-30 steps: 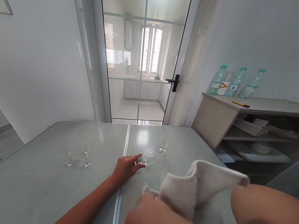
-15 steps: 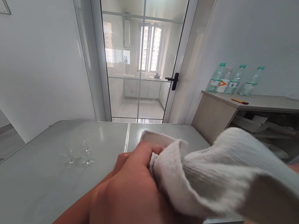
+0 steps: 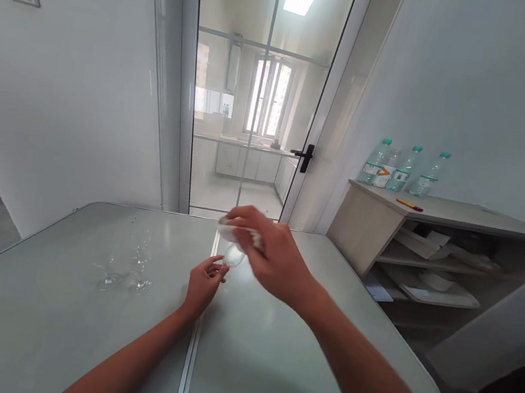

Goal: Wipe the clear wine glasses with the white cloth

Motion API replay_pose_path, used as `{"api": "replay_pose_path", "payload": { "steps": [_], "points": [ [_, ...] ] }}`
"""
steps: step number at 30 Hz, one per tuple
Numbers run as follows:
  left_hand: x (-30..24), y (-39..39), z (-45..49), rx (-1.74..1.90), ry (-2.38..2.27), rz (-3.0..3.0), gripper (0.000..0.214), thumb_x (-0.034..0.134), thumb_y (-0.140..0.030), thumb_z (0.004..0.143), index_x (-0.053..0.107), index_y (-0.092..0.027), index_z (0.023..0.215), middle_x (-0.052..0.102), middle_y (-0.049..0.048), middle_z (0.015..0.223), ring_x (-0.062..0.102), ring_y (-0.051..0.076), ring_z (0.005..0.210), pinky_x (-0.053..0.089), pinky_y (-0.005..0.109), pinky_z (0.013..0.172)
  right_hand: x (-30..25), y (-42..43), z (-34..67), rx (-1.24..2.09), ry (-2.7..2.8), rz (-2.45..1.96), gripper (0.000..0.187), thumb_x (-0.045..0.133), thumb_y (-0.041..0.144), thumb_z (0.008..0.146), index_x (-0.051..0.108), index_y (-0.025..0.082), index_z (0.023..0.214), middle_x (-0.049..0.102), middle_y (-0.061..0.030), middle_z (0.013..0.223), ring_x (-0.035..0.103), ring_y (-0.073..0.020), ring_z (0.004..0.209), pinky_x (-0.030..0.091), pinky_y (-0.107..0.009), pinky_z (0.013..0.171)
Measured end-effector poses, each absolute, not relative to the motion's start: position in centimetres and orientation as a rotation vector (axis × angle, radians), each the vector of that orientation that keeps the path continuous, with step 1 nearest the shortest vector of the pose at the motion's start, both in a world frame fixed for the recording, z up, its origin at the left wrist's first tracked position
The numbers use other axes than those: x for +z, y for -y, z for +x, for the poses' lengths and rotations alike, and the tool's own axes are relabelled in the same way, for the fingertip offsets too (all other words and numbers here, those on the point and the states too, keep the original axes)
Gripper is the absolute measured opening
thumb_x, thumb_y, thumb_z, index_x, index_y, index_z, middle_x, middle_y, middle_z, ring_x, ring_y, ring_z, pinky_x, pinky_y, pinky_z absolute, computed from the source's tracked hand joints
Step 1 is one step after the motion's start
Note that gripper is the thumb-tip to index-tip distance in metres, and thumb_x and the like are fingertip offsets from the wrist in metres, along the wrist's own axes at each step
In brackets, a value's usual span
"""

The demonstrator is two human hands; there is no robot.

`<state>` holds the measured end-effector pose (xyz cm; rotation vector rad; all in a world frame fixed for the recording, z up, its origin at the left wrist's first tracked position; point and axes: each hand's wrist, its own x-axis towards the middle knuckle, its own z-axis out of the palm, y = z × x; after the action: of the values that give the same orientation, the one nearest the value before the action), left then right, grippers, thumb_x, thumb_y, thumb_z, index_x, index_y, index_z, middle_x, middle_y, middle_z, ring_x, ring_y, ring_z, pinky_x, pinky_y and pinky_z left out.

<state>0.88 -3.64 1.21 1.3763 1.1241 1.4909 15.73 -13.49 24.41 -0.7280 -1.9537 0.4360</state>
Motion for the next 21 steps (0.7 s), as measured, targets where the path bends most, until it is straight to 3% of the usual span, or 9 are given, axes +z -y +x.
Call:
{"api": "replay_pose_path", "payload": {
  "steps": [4, 8, 10, 15, 18, 21],
  "points": [
    [1.4, 3.4, 0.8, 1.523, -1.121, 1.267, 0.055, 0.071, -0.056, 0.082, 0.06, -0.016, 0.118, 0.073, 0.0074, 0.088, 0.065, 0.015, 0.06, 0.049, 0.026, 0.055, 16.8, 10.5, 17.0, 0.782, 1.206, -0.724, 0.033, 0.06, 0.047, 0.096, 0.059, 0.028, 0.123, 0.071, -0.0052, 0.111, 0.065, -0.0182, 0.085, 0.048, -0.026, 0.065],
    [1.8, 4.0, 1.0, 1.609, -1.008, 1.198, 0.046, 0.069, -0.054, 0.085, 0.053, -0.021, 0.114, 0.07, 0.0027, 0.086, 0.058, 0.01, 0.055, 0.046, 0.023, 0.054, 9.6, 7.5, 16.0, 0.877, 0.678, -0.695, 0.037, 0.067, 0.051, 0.089, 0.06, 0.029, 0.118, 0.067, 0.0008, 0.091, 0.061, -0.0146, 0.072, 0.046, -0.023, 0.059],
    [2.0, 4.3, 1.1, 1.601, -0.894, 1.186, 0.038, 0.069, -0.051, 0.087, 0.05, -0.022, 0.103, 0.068, -0.0005, 0.083, 0.056, 0.008, 0.054, 0.044, 0.021, 0.054, 7.6, 6.4, 15.2, 0.98, 0.525, -0.557, 0.035, 0.066, 0.052, 0.089, 0.062, 0.029, 0.114, 0.069, 0.0005, 0.097, 0.065, -0.0159, 0.079, 0.05, -0.026, 0.066],
    [1.9, 4.1, 1.3, 1.35, -0.628, 1.272, 0.044, 0.07, -0.046, 0.088, 0.034, -0.022, 0.078, 0.063, -0.0032, 0.071, 0.052, 0.007, 0.049, 0.038, 0.02, 0.05, 5.2, 5.0, 14.8, 1.507, 0.504, -0.364, 0.047, 0.053, 0.061, 0.09, 0.067, 0.026, 0.119, 0.075, -0.0076, 0.111, 0.071, -0.0262, 0.09, 0.058, -0.041, 0.072],
    [1.7, 4.0, 1.5, 1.241, -0.57, 1.223, 0.046, 0.071, -0.047, 0.086, 0.034, -0.022, 0.079, 0.061, -0.004, 0.065, 0.045, 0.006, 0.045, 0.03, 0.019, 0.046, 4.3, 4.8, 15.2, 1.641, 0.516, -0.327, 0.041, 0.053, 0.049, 0.092, 0.066, 0.026, 0.124, 0.077, -0.0047, 0.099, 0.072, -0.0244, 0.082, 0.06, -0.04, 0.068],
    [1.9, 4.2, 1.5, 1.095, -0.505, 1.161, 0.041, 0.074, -0.048, 0.084, 0.044, -0.021, 0.091, 0.06, -0.0039, 0.063, 0.036, 0.005, 0.04, 0.023, 0.019, 0.044, 4.0, 4.9, 15.2, 1.732, 0.533, -0.295, 0.039, 0.052, 0.046, 0.094, 0.066, 0.024, 0.122, 0.077, -0.0044, 0.095, 0.072, -0.0238, 0.076, 0.061, -0.039, 0.064]
  ]
}}
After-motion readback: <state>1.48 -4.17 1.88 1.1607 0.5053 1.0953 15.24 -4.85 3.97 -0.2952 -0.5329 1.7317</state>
